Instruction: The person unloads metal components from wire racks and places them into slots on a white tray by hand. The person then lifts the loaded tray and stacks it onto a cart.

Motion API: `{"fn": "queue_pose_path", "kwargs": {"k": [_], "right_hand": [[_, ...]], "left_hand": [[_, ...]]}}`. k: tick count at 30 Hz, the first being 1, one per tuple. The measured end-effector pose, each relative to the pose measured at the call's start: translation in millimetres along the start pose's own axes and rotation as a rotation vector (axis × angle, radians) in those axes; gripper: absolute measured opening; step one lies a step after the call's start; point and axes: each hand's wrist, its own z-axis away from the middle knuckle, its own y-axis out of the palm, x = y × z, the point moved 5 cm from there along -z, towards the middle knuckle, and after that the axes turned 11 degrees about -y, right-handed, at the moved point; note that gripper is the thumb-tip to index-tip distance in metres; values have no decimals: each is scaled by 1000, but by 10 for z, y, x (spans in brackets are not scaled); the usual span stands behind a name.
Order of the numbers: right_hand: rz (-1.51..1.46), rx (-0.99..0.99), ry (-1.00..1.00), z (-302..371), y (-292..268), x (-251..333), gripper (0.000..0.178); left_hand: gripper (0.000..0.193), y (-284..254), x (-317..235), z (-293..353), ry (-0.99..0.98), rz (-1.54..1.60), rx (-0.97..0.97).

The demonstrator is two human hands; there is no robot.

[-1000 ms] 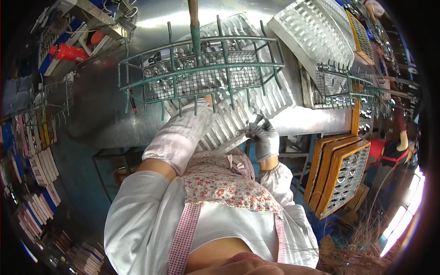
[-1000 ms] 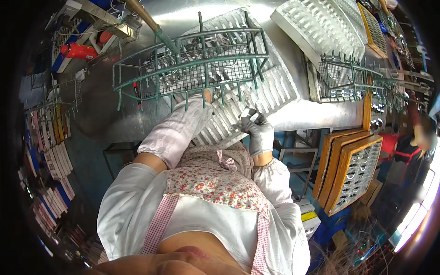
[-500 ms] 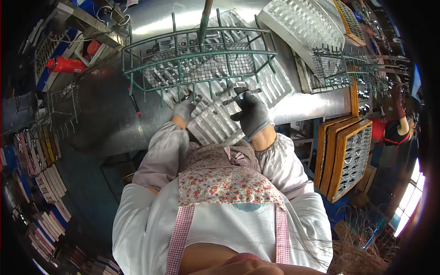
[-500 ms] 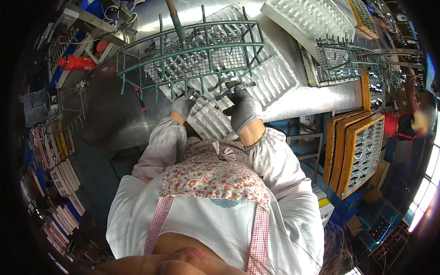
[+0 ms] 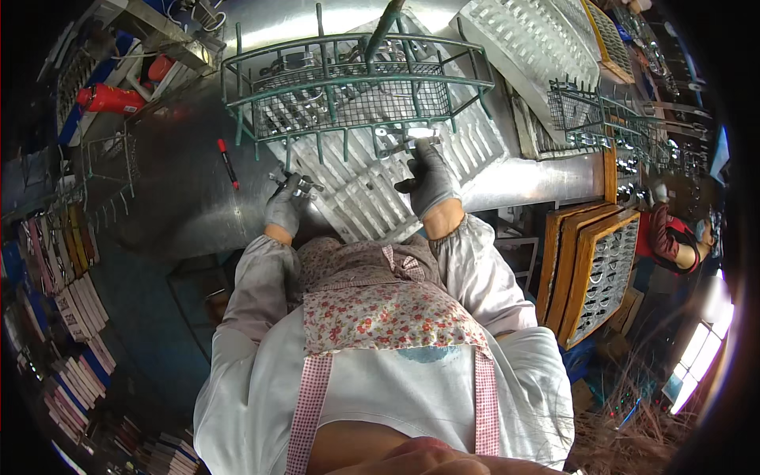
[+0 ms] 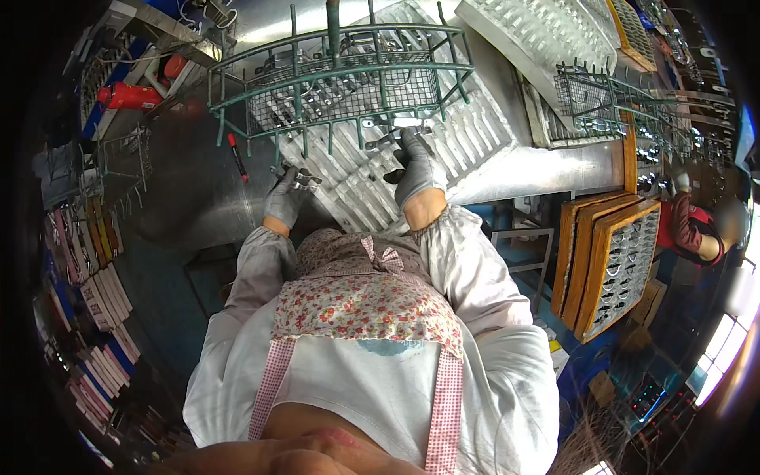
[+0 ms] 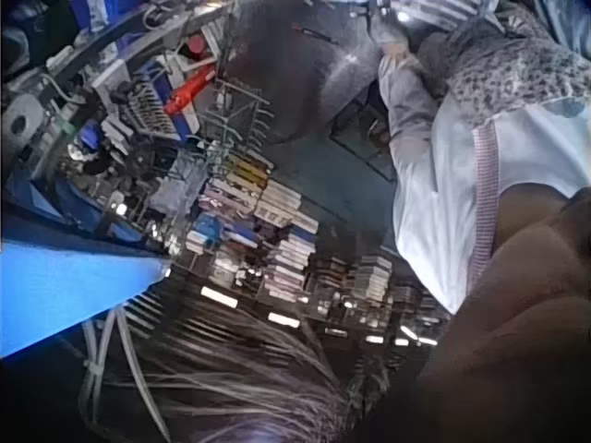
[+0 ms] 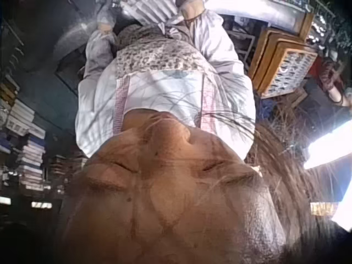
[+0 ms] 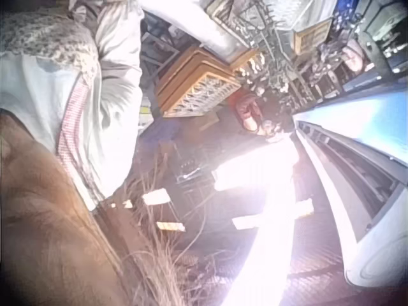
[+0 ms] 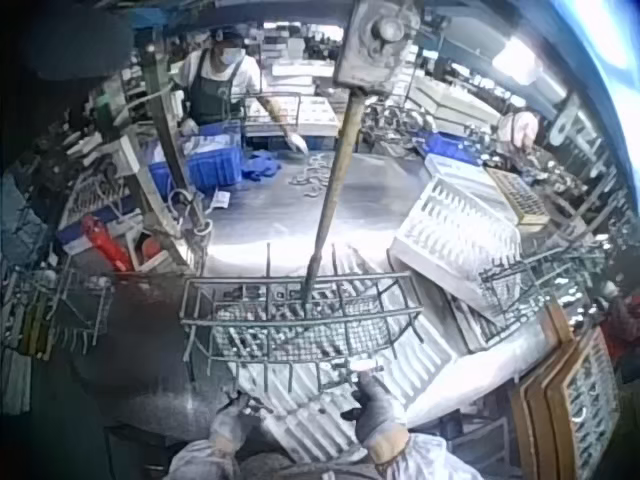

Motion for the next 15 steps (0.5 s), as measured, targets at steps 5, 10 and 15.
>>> {"fn": "queue_pose_path", "kwargs": {"k": [5,10,15], "right_hand": [[-17,-147,24,-76,-128,-25,38],[180,98,-86,41,-537,-604,28],[591,837,66,623,160,-557,45]], "left_hand": [[24,-1,-124,431,69,129,-43],[19,394,-81,1040,1,78,114],[21,756,195,1173,-99,157,159]]}}
